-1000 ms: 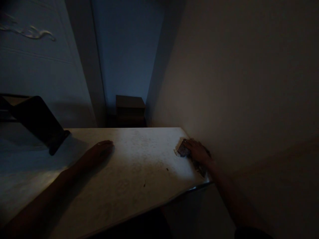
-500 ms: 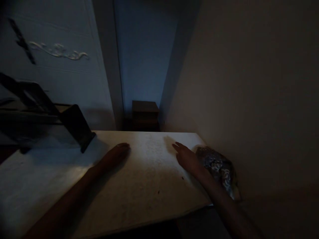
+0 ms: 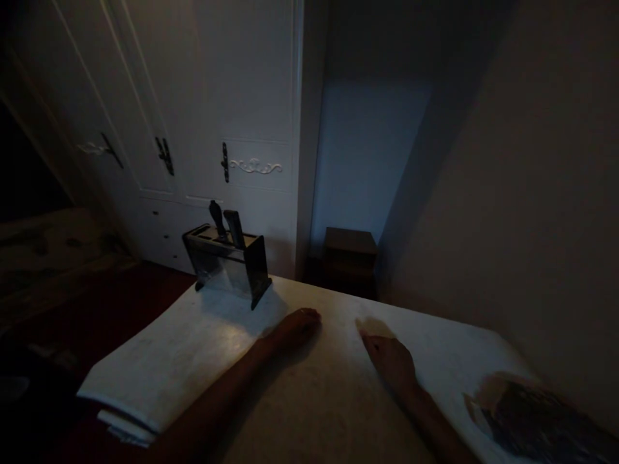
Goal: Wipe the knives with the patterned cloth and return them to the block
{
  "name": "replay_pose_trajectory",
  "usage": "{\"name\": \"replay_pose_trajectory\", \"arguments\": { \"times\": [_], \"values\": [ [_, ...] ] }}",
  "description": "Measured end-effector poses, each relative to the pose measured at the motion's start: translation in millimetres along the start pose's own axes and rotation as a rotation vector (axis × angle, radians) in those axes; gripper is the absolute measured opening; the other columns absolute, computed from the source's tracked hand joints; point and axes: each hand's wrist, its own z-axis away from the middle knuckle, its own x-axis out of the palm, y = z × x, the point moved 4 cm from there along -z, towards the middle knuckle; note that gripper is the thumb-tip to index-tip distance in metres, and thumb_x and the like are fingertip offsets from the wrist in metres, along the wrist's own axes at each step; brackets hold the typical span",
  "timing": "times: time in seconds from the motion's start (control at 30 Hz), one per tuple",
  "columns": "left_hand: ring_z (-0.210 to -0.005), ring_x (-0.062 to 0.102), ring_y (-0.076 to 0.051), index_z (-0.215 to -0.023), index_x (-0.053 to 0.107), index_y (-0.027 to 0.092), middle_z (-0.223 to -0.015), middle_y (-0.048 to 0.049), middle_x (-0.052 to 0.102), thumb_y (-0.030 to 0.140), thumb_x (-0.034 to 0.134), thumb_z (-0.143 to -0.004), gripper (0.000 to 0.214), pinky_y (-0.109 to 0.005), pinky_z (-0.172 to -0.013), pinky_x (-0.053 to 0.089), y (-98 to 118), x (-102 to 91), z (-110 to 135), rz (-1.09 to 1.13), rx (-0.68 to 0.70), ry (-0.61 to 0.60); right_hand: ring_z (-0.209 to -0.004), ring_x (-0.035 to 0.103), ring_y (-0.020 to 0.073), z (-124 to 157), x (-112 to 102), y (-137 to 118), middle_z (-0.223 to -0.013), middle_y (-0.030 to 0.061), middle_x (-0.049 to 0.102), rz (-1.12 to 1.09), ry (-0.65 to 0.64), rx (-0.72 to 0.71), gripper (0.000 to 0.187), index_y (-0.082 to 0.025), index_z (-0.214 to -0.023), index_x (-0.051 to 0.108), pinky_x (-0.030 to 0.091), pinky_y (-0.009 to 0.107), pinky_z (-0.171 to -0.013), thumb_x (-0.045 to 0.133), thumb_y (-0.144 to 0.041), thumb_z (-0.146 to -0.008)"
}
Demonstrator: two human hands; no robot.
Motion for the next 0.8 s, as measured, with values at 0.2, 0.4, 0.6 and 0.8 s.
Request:
{"name": "replay_pose_trajectory", "arguments": {
  "times": [0.2,0.4,0.6,0.8],
  "values": [
    [-0.110,0.059,-0.022,-0.101,0.067,0.013,-0.113,-0.0119,0.066,0.014,0.051,-0.086,0.022,-0.034,-0.099,0.046,-4,0.5,-1,-0.005,0.009,-0.004,-0.081,0.069,0.0238,-10,13,13,-0.092,0.0109,0.073,0.140,0.035,-0.044,0.052,-0.019,-0.096,0.073,0.048,0.032,-0.070,0.027,-0.043,-0.095],
    [-0.109,0.060,-0.021,-0.103,0.067,0.015,-0.112,-0.0102,0.067,0.015,0.054,-0.085,0.022,-0.034,-0.098,0.047,-8,-1.2,-2,-0.014,-0.019,0.019,-0.087,0.068,0.0250,-14,12,14,-0.093,0.0083,0.073,-0.021,-0.011,-0.092,0.060,-0.021,-0.086,0.071,0.047,0.034,-0.078,0.020,-0.052,-0.094],
    [-0.107,0.060,-0.021,-0.103,0.068,0.014,-0.110,-0.0101,0.068,0.015,0.053,-0.085,0.023,-0.035,-0.097,0.047,-10,-1.0,-2,-0.005,0.035,0.044,-0.078,0.067,0.0242,-15,11,15,-0.082,0.0058,0.071,-0.099,-0.005,-0.083,0.062,-0.023,-0.074,0.066,0.044,0.033,-0.072,0.020,-0.063,-0.089],
    [-0.098,0.064,-0.020,-0.100,0.070,0.014,-0.105,-0.0091,0.070,0.018,0.053,-0.084,0.023,-0.033,-0.091,0.049,-15,-2.3,-1,0.053,-0.067,0.077,-0.080,0.067,0.0248,-16,10,15,-0.083,0.0051,0.072,-0.115,0.016,-0.097,0.061,-0.023,-0.076,0.067,0.045,0.033,-0.071,0.023,-0.064,-0.088]
  ]
}}
